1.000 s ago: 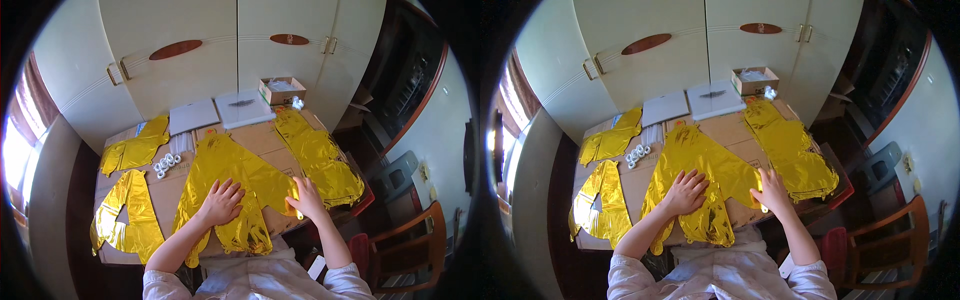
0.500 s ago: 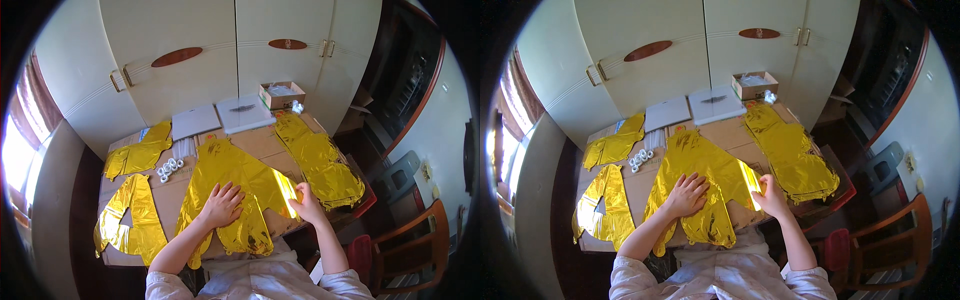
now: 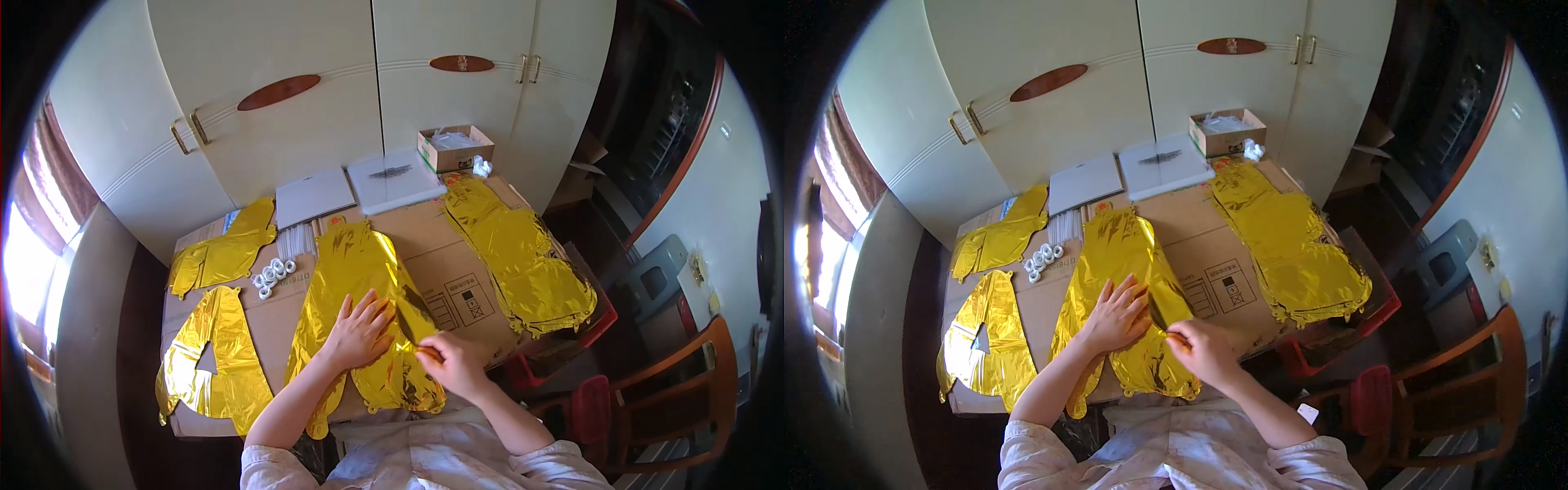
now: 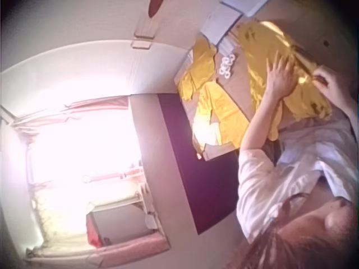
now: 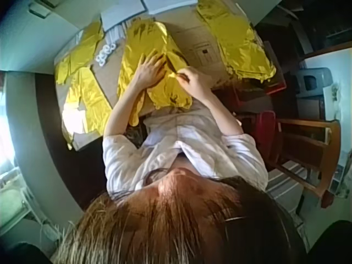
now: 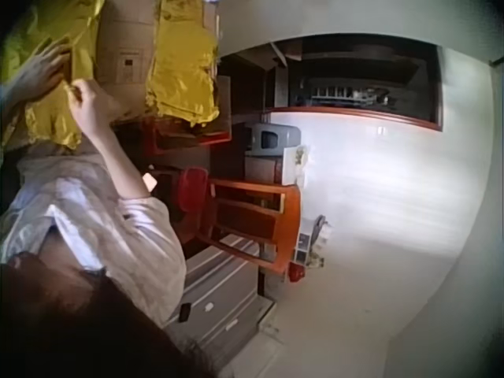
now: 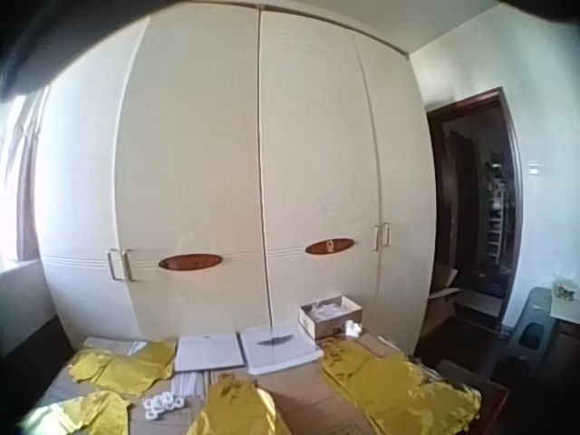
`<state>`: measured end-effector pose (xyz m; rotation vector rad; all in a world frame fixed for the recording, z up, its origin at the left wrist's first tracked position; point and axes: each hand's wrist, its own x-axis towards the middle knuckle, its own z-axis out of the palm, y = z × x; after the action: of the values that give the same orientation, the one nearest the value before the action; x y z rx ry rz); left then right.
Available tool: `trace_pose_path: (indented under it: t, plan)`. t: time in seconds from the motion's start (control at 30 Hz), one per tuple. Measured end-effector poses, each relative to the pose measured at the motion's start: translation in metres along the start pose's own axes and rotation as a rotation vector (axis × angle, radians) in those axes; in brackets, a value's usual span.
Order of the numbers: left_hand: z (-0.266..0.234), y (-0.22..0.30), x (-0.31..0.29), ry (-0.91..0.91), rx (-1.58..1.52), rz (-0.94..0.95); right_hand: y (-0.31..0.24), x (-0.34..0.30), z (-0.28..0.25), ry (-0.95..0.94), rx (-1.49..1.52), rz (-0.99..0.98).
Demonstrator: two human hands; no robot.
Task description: Folding gold foil balloons and placing them onto card backings for packaging.
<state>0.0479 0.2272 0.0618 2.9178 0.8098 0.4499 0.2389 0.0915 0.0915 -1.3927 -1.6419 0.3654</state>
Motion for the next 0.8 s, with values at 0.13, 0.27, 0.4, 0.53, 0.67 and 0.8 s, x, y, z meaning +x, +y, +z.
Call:
trace_pose_path:
  t: [0.13,0.27,0.4,0.53,0.67,0.8]
  plan:
    - [0.002,-0.007,0.001,0.053,-0.038,0.003,0.003,-0.003,0.033,-0.023,-0.067,-0.101]
    - [-0.003,-0.015,0.003,0.229,-0.202,-0.062,-0.007,-0.002,0.046,-0.066,-0.108,-0.131]
    - [-0.012,-0.013,0.001,0.260,-0.387,-0.255,-0.011,-0.002,0.058,-0.120,-0.115,-0.122]
    - [-0.001,-0.017,-0.001,0.284,-0.300,-0.316,-0.016,0.004,0.049,-0.166,-0.121,-0.210]
    - [-0.002,-0.028,-0.001,0.260,-0.318,-0.340,0.009,0.021,0.018,-0.060,-0.222,-0.271]
    - [0.000,-0.032,-0.003,0.231,-0.321,-0.324,0.045,0.028,-0.005,-0.182,-0.336,-0.270]
